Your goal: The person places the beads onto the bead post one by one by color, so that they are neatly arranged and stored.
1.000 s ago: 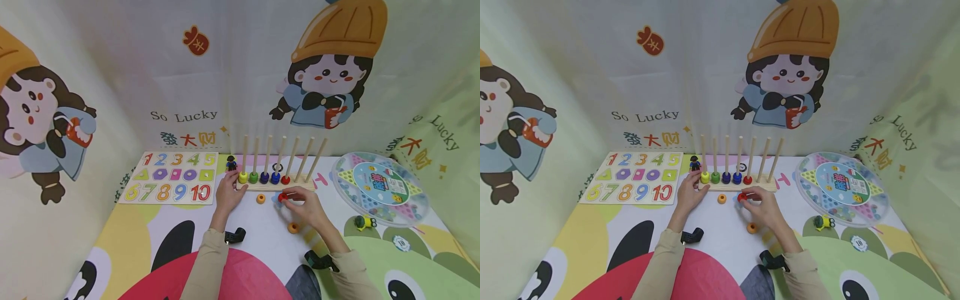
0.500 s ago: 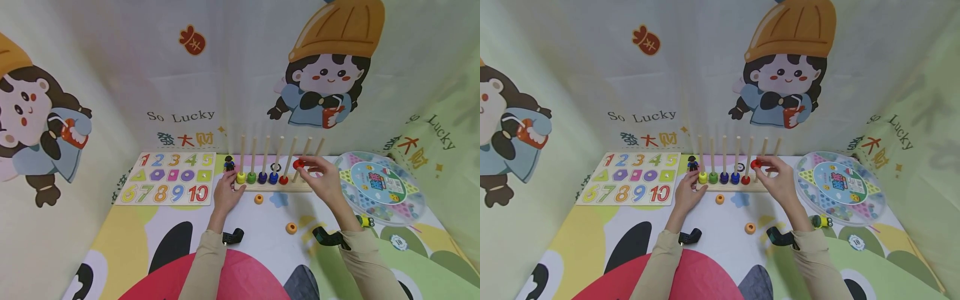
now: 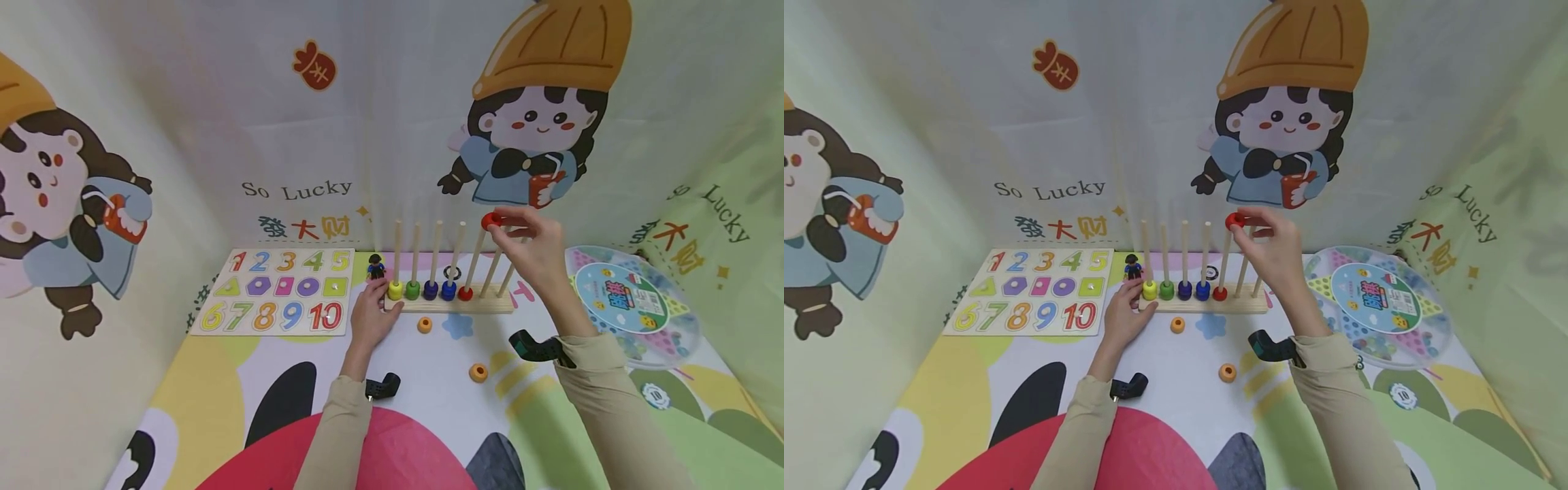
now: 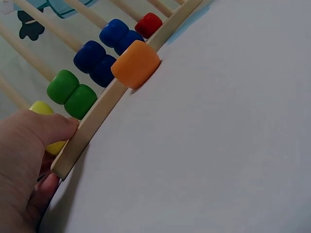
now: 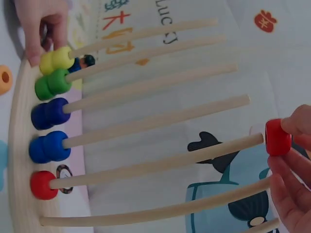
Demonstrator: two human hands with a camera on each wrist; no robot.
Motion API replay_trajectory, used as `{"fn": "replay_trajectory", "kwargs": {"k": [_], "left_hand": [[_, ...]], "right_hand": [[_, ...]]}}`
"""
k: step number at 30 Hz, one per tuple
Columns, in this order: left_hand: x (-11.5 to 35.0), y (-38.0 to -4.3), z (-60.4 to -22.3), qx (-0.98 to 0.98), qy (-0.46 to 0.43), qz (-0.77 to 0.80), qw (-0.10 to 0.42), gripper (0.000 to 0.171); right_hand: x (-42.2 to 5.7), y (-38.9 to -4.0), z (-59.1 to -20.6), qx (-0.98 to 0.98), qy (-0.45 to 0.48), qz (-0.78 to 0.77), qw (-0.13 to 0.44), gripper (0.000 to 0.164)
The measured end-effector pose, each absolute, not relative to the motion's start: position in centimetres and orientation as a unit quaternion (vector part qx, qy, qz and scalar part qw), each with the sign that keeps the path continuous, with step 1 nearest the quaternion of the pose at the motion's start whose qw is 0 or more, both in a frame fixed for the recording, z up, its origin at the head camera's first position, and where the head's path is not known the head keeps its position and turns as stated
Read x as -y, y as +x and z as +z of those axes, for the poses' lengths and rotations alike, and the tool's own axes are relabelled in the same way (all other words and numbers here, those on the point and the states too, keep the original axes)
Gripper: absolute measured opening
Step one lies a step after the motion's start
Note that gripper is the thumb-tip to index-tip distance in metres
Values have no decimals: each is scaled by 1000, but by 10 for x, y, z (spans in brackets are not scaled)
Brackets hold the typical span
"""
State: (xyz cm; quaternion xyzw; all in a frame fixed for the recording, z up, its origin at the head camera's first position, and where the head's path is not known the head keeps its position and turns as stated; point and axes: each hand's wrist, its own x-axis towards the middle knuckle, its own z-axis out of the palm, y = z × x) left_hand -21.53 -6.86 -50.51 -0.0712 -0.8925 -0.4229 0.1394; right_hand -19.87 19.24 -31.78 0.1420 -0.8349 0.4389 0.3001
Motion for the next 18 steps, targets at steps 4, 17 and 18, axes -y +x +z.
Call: {"fn": "replay_trajectory", "kwargs": {"k": [4, 17, 18], "left_hand": [[69, -215, -505, 889, -72, -430, 141, 53], [71, -216, -506, 893, -73, -421, 139, 53], [72, -216, -506, 893, -74, -422, 141, 53]], "right_hand": [[-190, -204, -313, 848, 135, 419, 294, 24], [-192, -187, -325, 846, 99, 436, 291, 28], [-193, -185, -330, 843, 96, 440, 294, 27]]}}
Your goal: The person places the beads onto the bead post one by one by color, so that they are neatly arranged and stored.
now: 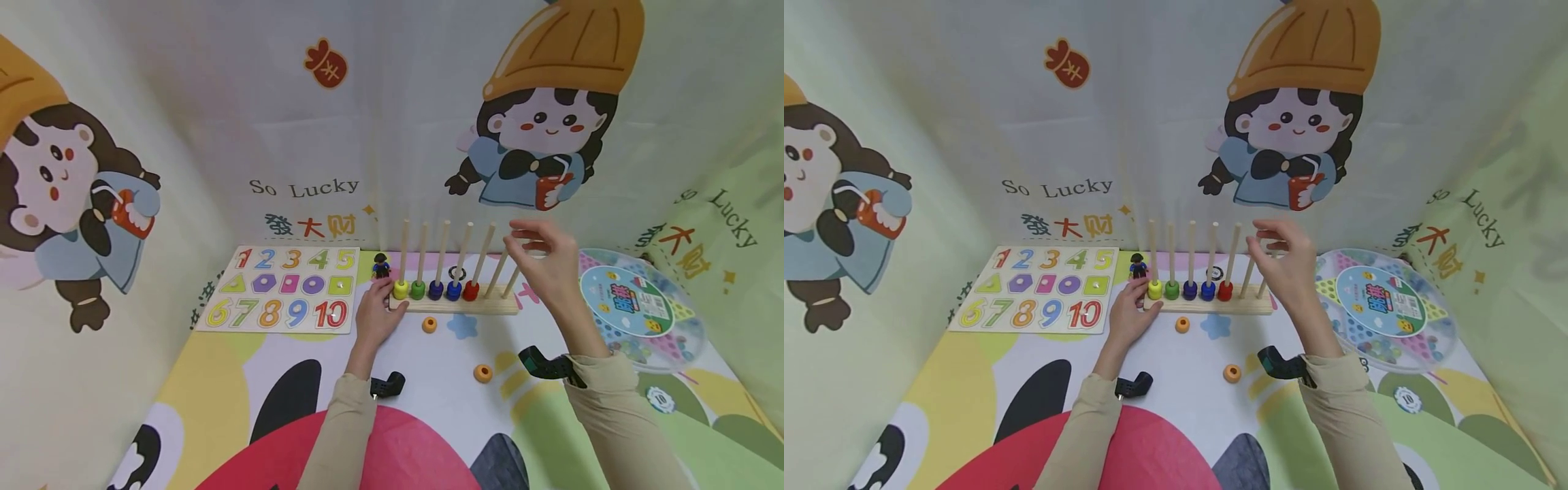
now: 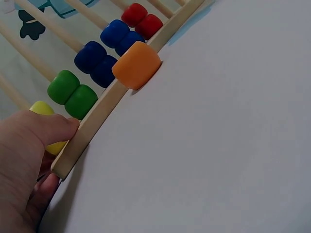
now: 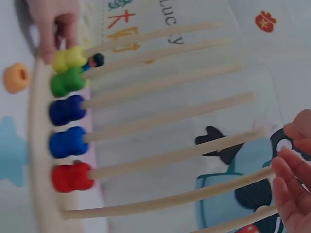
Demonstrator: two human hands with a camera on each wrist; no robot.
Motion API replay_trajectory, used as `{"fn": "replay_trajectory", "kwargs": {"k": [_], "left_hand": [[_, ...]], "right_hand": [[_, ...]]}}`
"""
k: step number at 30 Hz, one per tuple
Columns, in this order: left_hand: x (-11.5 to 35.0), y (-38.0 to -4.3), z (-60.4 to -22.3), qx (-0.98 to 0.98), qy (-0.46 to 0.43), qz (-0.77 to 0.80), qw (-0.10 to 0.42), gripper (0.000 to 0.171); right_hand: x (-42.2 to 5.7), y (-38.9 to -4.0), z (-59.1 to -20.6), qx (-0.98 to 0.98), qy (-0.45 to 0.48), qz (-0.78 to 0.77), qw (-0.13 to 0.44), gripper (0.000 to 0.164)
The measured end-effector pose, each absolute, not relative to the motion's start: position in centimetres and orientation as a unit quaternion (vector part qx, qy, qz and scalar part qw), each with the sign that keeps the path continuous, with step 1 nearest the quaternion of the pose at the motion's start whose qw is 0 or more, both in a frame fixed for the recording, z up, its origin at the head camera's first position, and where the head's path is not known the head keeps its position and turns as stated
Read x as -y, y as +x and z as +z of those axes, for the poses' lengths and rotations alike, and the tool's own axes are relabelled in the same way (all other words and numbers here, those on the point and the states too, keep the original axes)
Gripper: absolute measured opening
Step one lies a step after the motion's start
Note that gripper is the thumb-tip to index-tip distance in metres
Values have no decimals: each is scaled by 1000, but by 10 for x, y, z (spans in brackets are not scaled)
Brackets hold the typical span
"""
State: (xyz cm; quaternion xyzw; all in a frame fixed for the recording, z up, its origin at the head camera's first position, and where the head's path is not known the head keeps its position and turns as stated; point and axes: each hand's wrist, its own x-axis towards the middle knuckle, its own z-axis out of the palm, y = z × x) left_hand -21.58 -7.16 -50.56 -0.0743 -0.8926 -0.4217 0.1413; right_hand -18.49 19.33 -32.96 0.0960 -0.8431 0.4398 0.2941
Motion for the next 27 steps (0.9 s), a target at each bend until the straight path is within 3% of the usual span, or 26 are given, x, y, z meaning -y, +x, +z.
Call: {"fn": "replay_trajectory", "kwargs": {"k": [4, 19, 27], "left_hand": [[72, -216, -506, 891, -75, -424, 146, 53], [70, -215, -503, 890, -71, -427, 142, 53], [69, -215, -502, 891, -70, -426, 142, 53]], "right_hand": [[-195, -176, -352, 840, 104, 455, 275, 25], [-170, -157, -442, 848, 88, 516, 85, 30], [-147, -159, -462, 848, 110, 515, 61, 32]]}}
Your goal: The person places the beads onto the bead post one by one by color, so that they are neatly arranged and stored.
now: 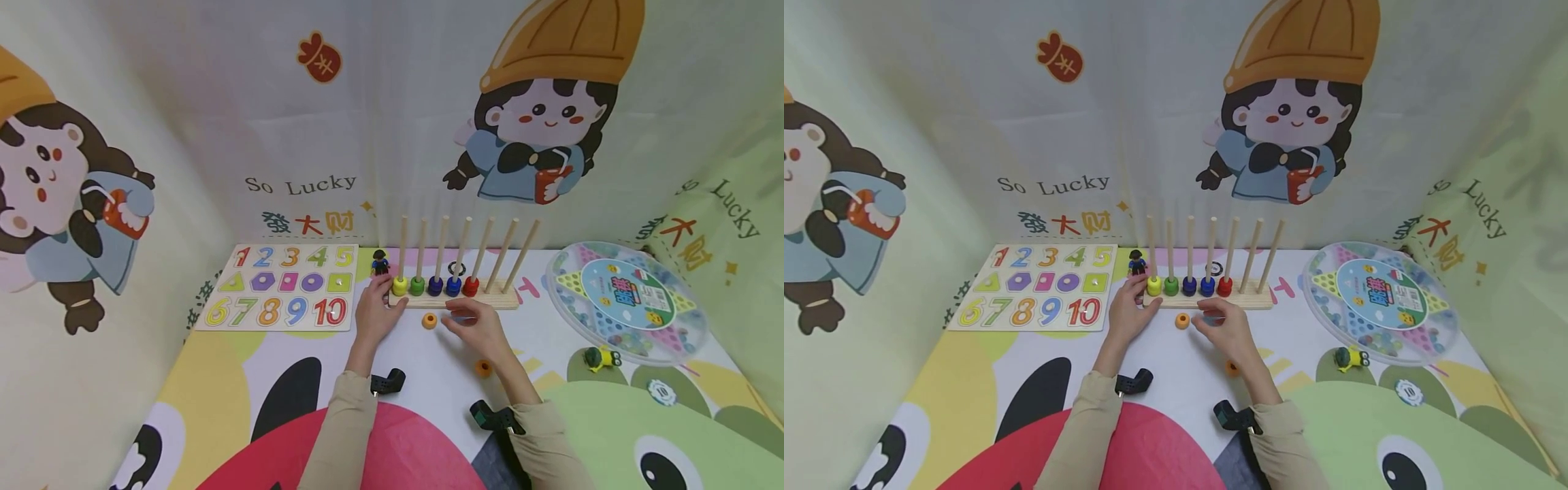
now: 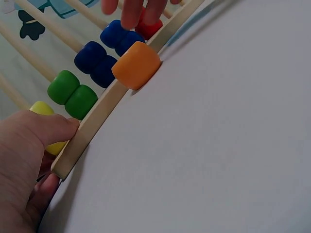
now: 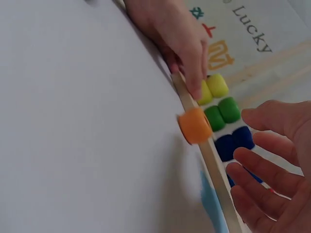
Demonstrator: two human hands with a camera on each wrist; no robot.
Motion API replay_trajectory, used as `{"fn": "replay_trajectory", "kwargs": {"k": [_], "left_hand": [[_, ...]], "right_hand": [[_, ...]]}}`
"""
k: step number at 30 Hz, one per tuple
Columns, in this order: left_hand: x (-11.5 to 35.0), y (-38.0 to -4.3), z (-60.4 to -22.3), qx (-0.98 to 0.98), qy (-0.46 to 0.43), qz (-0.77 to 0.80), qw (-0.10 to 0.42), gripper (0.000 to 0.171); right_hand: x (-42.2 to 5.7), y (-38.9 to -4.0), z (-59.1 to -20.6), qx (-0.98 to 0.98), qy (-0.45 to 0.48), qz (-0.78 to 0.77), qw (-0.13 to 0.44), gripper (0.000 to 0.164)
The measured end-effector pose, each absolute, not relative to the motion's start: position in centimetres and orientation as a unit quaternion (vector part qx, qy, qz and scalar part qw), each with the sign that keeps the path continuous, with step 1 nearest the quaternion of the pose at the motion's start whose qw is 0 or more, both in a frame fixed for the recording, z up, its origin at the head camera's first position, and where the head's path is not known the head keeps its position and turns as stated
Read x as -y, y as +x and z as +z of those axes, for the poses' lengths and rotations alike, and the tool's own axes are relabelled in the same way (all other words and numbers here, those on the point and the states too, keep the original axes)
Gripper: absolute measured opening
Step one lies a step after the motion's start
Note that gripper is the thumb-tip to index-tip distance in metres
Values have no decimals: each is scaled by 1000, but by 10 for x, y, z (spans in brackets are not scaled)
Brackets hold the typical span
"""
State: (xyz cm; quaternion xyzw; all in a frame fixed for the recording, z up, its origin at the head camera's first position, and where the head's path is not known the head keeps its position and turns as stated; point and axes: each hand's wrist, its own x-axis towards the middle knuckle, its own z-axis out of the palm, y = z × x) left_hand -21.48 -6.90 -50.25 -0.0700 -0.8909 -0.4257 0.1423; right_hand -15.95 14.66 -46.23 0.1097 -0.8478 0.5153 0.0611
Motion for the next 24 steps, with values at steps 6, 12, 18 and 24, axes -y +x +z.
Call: {"fn": "replay_trajectory", "kwargs": {"k": [6, 12, 18, 24], "left_hand": [[69, -214, -500, 892, -65, -427, 134, 53], [69, -213, -499, 894, -69, -420, 138, 53], [69, -211, -499, 889, -76, -429, 144, 53], [71, -213, -500, 890, -75, -427, 141, 53]], "right_hand": [[-131, -162, -465, 847, 125, 515, 40, 31], [-121, -165, -466, 849, 109, 516, 24, 32], [-116, -167, -469, 865, 103, 490, 33, 32], [-115, -168, -468, 867, 107, 485, 37, 30]]}}
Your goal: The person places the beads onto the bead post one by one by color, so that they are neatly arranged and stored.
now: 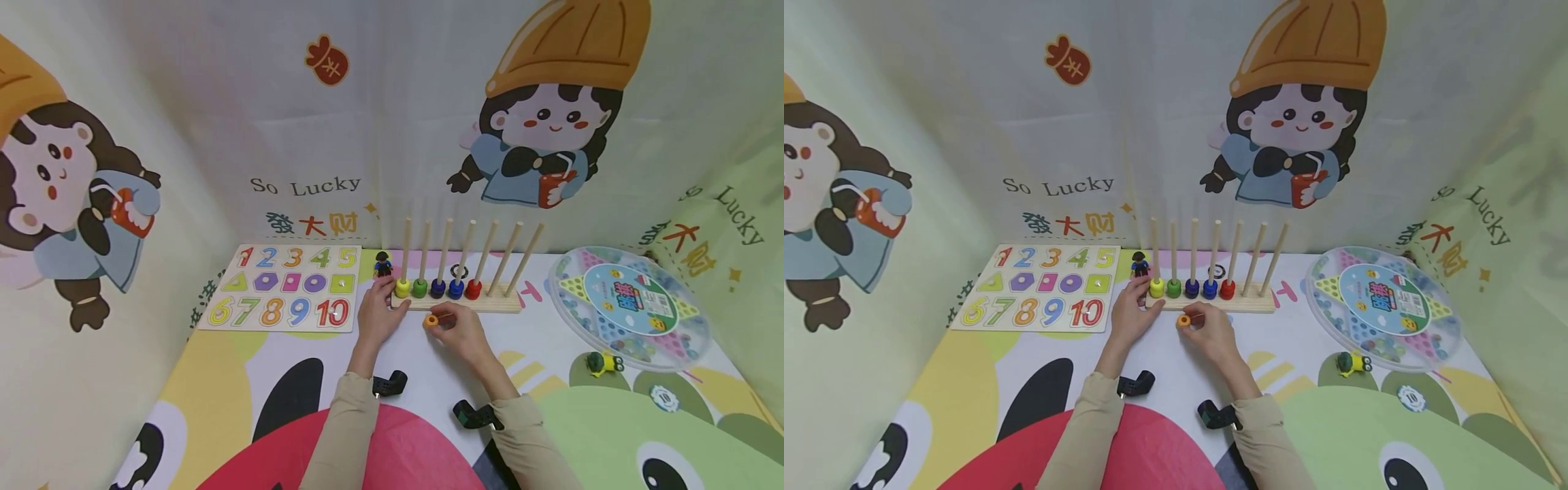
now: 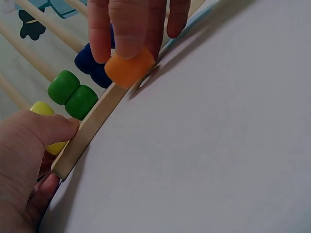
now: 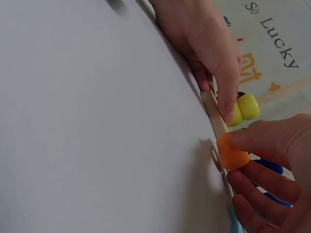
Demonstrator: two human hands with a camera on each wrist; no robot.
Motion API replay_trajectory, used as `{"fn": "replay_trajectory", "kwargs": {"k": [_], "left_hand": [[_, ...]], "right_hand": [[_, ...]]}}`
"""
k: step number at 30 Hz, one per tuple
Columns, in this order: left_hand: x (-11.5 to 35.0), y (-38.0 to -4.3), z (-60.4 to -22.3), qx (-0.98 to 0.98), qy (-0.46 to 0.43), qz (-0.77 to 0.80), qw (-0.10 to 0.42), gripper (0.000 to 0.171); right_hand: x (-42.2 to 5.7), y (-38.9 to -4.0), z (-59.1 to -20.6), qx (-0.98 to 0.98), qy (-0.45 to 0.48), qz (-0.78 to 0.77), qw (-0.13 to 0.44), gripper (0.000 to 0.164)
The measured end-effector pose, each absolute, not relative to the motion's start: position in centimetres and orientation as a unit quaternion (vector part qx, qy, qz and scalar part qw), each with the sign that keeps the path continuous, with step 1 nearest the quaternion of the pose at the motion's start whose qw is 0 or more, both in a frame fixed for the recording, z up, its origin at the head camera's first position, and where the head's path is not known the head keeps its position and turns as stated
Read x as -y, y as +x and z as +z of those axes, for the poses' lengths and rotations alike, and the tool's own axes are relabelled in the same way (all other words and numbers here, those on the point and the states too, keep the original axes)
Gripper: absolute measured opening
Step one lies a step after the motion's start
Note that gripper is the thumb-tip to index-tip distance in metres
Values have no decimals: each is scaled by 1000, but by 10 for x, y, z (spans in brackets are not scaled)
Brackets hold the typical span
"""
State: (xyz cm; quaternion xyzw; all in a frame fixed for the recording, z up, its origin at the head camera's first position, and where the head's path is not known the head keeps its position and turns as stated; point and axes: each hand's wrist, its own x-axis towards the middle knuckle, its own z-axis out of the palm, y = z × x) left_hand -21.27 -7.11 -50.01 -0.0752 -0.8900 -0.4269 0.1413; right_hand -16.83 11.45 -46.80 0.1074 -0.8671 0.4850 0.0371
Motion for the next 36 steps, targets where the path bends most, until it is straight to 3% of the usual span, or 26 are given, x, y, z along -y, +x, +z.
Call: {"fn": "replay_trajectory", "kwargs": {"k": [19, 36], "left_hand": [[71, -215, -505, 888, -71, -430, 143, 52], [70, -214, -503, 888, -71, -431, 142, 53]], "right_hand": [[-141, -165, -432, 858, 72, 506, 56, 30], [-179, -169, -383, 856, 52, 490, 154, 27]]}}
